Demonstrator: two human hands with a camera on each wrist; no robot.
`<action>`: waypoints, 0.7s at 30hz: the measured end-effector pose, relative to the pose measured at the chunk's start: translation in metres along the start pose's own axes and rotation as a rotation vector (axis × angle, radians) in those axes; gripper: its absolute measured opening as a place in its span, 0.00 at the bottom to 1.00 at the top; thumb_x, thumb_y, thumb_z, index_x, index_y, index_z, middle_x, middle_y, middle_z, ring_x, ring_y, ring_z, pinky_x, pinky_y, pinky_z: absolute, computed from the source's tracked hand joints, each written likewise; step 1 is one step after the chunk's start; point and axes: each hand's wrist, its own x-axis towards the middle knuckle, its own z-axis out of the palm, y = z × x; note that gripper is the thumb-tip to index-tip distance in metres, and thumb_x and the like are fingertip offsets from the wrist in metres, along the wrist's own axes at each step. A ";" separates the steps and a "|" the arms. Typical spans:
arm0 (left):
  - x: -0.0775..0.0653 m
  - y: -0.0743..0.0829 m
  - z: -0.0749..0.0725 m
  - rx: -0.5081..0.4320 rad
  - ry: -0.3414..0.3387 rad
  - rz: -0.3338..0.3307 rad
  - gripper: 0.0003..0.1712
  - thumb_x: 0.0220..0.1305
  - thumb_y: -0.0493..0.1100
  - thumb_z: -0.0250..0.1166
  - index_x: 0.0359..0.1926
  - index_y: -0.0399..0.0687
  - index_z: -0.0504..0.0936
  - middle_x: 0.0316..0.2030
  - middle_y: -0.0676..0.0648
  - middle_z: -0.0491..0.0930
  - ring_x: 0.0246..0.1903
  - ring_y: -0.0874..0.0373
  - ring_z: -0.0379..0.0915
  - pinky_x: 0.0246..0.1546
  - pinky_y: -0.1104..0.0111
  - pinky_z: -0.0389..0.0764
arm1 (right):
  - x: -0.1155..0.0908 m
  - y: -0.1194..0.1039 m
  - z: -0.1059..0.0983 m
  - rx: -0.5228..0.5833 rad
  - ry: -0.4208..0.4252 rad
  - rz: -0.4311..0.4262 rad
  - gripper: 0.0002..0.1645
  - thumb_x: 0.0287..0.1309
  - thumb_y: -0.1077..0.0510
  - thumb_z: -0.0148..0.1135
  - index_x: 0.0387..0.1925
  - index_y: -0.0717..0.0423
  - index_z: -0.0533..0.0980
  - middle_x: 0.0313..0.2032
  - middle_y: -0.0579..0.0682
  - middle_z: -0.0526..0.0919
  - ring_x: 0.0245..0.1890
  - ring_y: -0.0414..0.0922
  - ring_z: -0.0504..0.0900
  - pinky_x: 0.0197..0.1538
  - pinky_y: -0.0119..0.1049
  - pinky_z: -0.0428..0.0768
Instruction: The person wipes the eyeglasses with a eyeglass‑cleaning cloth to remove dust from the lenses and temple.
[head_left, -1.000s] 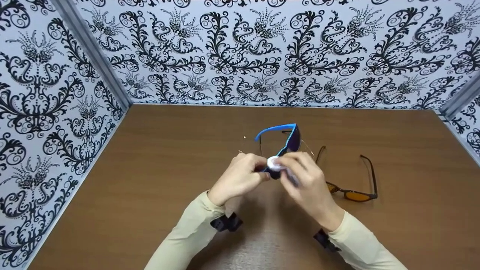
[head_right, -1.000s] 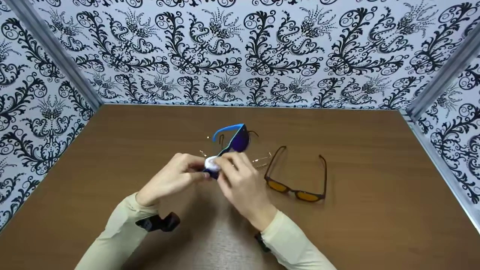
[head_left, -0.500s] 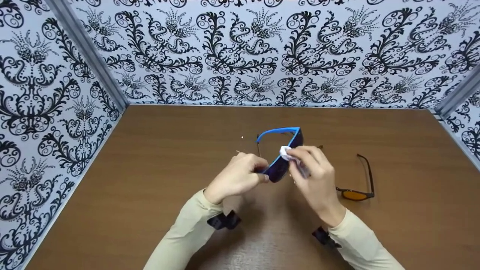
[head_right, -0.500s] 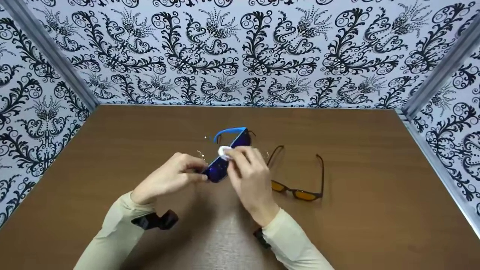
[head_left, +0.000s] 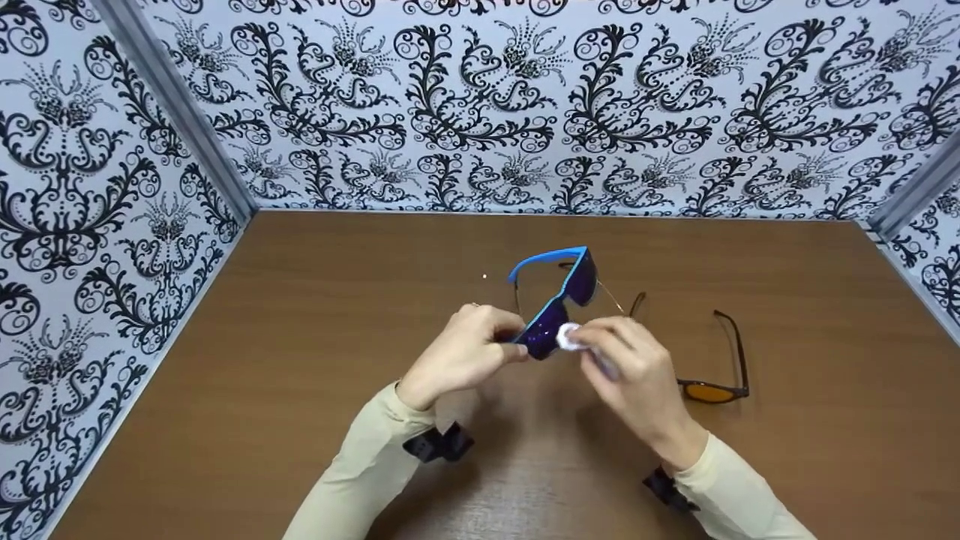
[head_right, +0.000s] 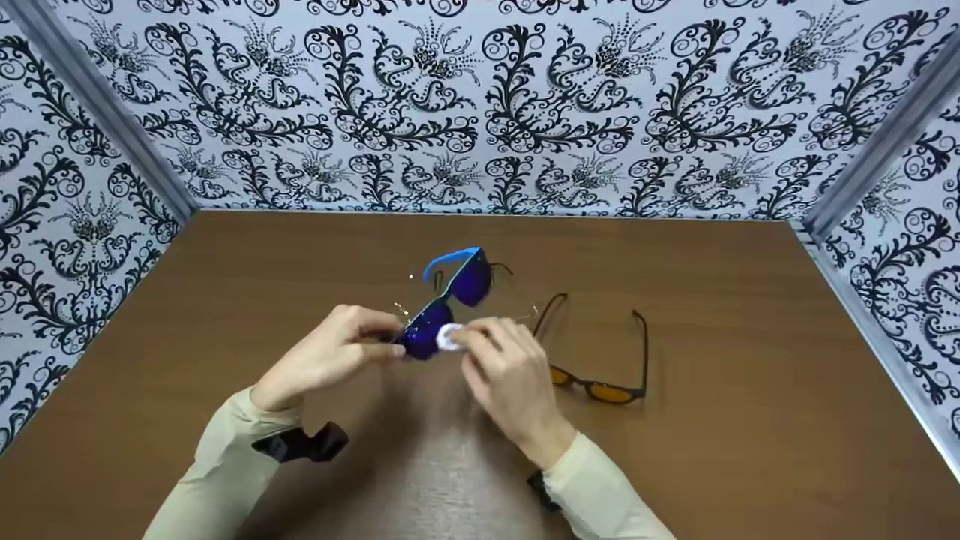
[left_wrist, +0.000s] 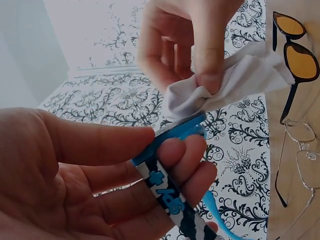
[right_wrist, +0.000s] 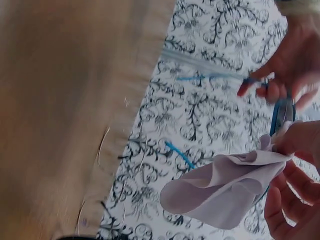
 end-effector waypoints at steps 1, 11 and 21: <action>-0.001 -0.001 0.000 0.002 -0.006 0.006 0.04 0.52 0.36 0.64 0.27 0.46 0.85 0.17 0.60 0.70 0.21 0.64 0.64 0.24 0.70 0.65 | 0.000 0.002 -0.003 0.002 0.006 0.028 0.16 0.45 0.74 0.65 0.38 0.60 0.82 0.37 0.53 0.82 0.37 0.50 0.80 0.47 0.27 0.75; -0.008 -0.001 0.003 -0.004 -0.056 0.022 0.05 0.52 0.34 0.63 0.26 0.46 0.85 0.17 0.60 0.68 0.21 0.65 0.63 0.24 0.72 0.64 | 0.012 0.023 -0.024 0.014 0.090 0.197 0.18 0.45 0.80 0.65 0.39 0.65 0.79 0.35 0.53 0.81 0.32 0.48 0.79 0.40 0.23 0.76; -0.011 0.006 0.012 0.008 -0.089 0.062 0.04 0.52 0.32 0.64 0.25 0.44 0.83 0.17 0.60 0.67 0.20 0.65 0.60 0.23 0.74 0.61 | 0.023 0.020 -0.022 0.029 0.078 0.187 0.19 0.48 0.79 0.63 0.43 0.63 0.79 0.38 0.53 0.80 0.34 0.45 0.78 0.40 0.23 0.75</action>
